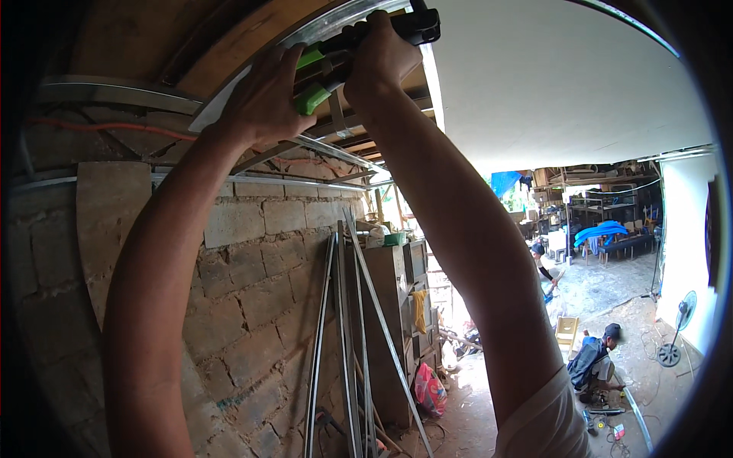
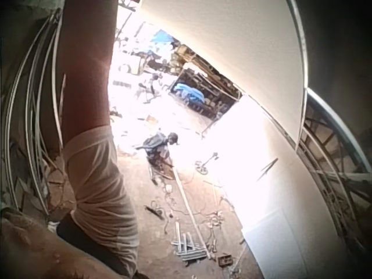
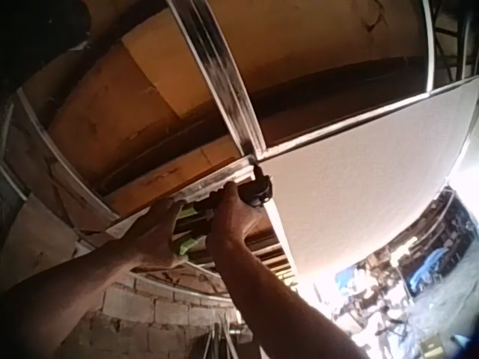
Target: The person uses a cordless drill to secure a metal frame to the ceiling structure. They then use a green manual crimping tool to fasten a metal strip along the ceiling frame. The person works in a workshop environment, handling metal components and tools to assemble the overhead structure.
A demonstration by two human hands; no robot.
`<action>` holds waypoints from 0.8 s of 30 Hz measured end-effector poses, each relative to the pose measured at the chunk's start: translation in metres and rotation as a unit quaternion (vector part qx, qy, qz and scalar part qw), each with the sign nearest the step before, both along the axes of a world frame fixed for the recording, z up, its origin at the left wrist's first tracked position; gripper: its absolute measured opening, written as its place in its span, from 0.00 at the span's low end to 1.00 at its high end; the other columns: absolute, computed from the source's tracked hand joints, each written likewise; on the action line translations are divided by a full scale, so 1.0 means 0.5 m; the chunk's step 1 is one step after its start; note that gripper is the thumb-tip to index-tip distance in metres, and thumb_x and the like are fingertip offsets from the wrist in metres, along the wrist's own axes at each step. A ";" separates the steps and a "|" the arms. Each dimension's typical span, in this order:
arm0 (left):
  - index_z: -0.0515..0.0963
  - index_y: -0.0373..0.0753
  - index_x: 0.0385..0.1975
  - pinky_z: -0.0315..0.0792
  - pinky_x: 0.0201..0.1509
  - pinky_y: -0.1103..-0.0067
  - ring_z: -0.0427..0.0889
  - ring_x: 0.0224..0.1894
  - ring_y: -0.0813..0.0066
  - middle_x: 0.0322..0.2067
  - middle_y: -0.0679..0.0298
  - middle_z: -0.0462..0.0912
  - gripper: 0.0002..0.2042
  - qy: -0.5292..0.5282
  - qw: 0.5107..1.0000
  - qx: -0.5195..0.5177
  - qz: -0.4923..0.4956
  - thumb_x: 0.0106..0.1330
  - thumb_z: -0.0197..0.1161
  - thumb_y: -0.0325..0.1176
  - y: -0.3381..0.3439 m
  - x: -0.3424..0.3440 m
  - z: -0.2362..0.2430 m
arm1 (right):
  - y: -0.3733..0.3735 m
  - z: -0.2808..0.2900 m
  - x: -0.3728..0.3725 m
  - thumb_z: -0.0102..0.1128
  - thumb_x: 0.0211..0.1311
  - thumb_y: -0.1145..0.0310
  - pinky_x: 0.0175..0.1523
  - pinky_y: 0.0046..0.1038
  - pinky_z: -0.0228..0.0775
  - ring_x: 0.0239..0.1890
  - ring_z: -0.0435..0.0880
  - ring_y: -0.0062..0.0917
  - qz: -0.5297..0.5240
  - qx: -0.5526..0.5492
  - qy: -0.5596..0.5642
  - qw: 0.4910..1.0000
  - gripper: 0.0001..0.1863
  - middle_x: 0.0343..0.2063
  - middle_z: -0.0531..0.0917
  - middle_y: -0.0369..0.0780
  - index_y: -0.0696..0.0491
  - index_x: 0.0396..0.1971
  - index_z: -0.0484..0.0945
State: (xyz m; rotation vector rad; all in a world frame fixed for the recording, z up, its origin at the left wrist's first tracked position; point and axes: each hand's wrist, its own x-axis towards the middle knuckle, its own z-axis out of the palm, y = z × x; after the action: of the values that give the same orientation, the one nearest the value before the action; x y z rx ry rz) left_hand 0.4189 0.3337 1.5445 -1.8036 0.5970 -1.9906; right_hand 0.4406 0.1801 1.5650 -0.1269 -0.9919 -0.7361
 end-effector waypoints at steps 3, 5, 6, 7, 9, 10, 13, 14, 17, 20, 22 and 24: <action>0.56 0.36 0.67 0.64 0.68 0.63 0.66 0.65 0.50 0.62 0.48 0.65 0.47 -0.033 0.999 0.010 0.029 0.47 0.74 0.39 0.026 0.001 0.022 | 0.026 -0.024 0.001 0.63 0.53 0.68 0.32 0.31 0.75 0.29 0.81 0.26 0.047 -0.008 -0.073 0.996 0.15 0.27 0.80 0.40 0.58 0.36 0.72; 0.56 0.36 0.67 0.65 0.67 0.63 0.67 0.64 0.50 0.61 0.48 0.66 0.47 -0.025 0.999 0.005 0.033 0.47 0.74 0.41 0.017 -0.012 0.014 | 0.058 -0.022 0.015 0.64 0.53 0.67 0.33 0.29 0.75 0.31 0.81 0.26 0.078 -0.003 -0.109 0.991 0.16 0.27 0.80 0.39 0.58 0.38 0.72; 0.56 0.36 0.67 0.65 0.67 0.63 0.67 0.64 0.51 0.61 0.49 0.66 0.47 -0.022 0.999 0.003 0.034 0.47 0.75 0.41 0.012 -0.014 0.013 | 0.065 -0.020 0.021 0.64 0.53 0.67 0.34 0.28 0.74 0.32 0.81 0.26 0.077 -0.025 -0.114 0.990 0.15 0.27 0.80 0.39 0.57 0.38 0.73; 0.57 0.36 0.67 0.65 0.66 0.63 0.67 0.64 0.50 0.60 0.49 0.67 0.46 -0.023 0.999 0.002 0.027 0.48 0.74 0.42 0.010 -0.015 0.017 | 0.070 -0.019 0.027 0.64 0.53 0.66 0.35 0.27 0.74 0.33 0.81 0.25 0.076 -0.047 -0.118 0.989 0.15 0.27 0.80 0.39 0.57 0.38 0.73; 0.60 0.37 0.65 0.66 0.65 0.63 0.68 0.63 0.50 0.59 0.48 0.68 0.44 -0.023 1.000 -0.003 0.016 0.48 0.74 0.42 0.015 -0.013 0.020 | 0.088 -0.008 0.033 0.64 0.53 0.66 0.34 0.28 0.74 0.31 0.81 0.26 0.053 -0.037 -0.133 0.989 0.13 0.27 0.80 0.41 0.58 0.34 0.74; 0.62 0.37 0.63 0.68 0.63 0.63 0.70 0.61 0.50 0.57 0.49 0.70 0.41 -0.035 0.999 0.013 0.005 0.48 0.74 0.42 0.016 -0.011 0.023 | 0.088 0.003 0.035 0.64 0.53 0.66 0.33 0.29 0.73 0.30 0.79 0.26 0.069 -0.031 -0.112 0.991 0.13 0.26 0.79 0.40 0.59 0.34 0.75; 0.69 0.38 0.56 0.72 0.57 0.64 0.76 0.55 0.50 0.51 0.50 0.76 0.34 -0.040 0.999 0.027 -0.026 0.49 0.74 0.42 0.002 -0.021 0.026 | 0.079 0.019 0.020 0.64 0.53 0.67 0.30 0.31 0.70 0.26 0.77 0.25 0.109 -0.002 -0.060 0.992 0.15 0.23 0.78 0.39 0.61 0.36 0.76; 0.71 0.38 0.53 0.73 0.54 0.64 0.78 0.53 0.50 0.48 0.51 0.78 0.32 -0.019 0.999 0.008 -0.032 0.49 0.74 0.42 -0.009 -0.029 0.022 | 0.073 0.021 0.012 0.64 0.53 0.66 0.29 0.31 0.69 0.25 0.77 0.26 0.119 0.014 -0.048 0.992 0.16 0.22 0.77 0.39 0.62 0.36 0.75; 0.73 0.38 0.48 0.75 0.49 0.64 0.81 0.47 0.50 0.44 0.52 0.80 0.28 -0.011 1.000 -0.002 -0.003 0.49 0.75 0.42 -0.005 -0.027 0.029 | 0.068 0.009 -0.013 0.64 0.58 0.63 0.26 0.33 0.69 0.20 0.77 0.29 0.098 -0.006 0.026 0.995 0.16 0.18 0.77 0.41 0.62 0.26 0.74; 0.73 0.38 0.48 0.75 0.50 0.66 0.82 0.47 0.53 0.45 0.53 0.81 0.28 0.012 1.000 -0.006 0.009 0.48 0.75 0.42 -0.003 -0.028 0.034 | 0.072 0.010 -0.007 0.66 0.60 0.59 0.25 0.34 0.69 0.17 0.76 0.31 0.059 0.000 0.036 0.998 0.20 0.16 0.77 0.43 0.61 0.20 0.74; 0.73 0.37 0.49 0.74 0.51 0.67 0.82 0.48 0.57 0.45 0.54 0.81 0.28 0.069 0.997 -0.006 -0.038 0.50 0.74 0.42 0.003 -0.022 0.030 | 0.068 0.005 -0.009 0.66 0.61 0.57 0.25 0.35 0.69 0.17 0.76 0.31 0.048 -0.008 0.046 0.998 0.22 0.16 0.78 0.43 0.61 0.20 0.74; 0.73 0.37 0.51 0.73 0.52 0.69 0.81 0.49 0.63 0.46 0.57 0.81 0.27 0.146 0.982 0.012 -0.119 0.53 0.73 0.42 0.016 -0.026 0.028 | 0.057 0.006 -0.018 0.65 0.62 0.56 0.24 0.35 0.69 0.16 0.76 0.31 0.056 -0.043 0.081 0.994 0.21 0.16 0.79 0.43 0.61 0.22 0.74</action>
State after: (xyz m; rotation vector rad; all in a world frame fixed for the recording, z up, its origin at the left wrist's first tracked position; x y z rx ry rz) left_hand 0.4058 0.3416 1.5588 -2.1126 0.9632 -1.8634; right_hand 0.4317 0.2084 1.5678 -0.2004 -0.8691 -0.5711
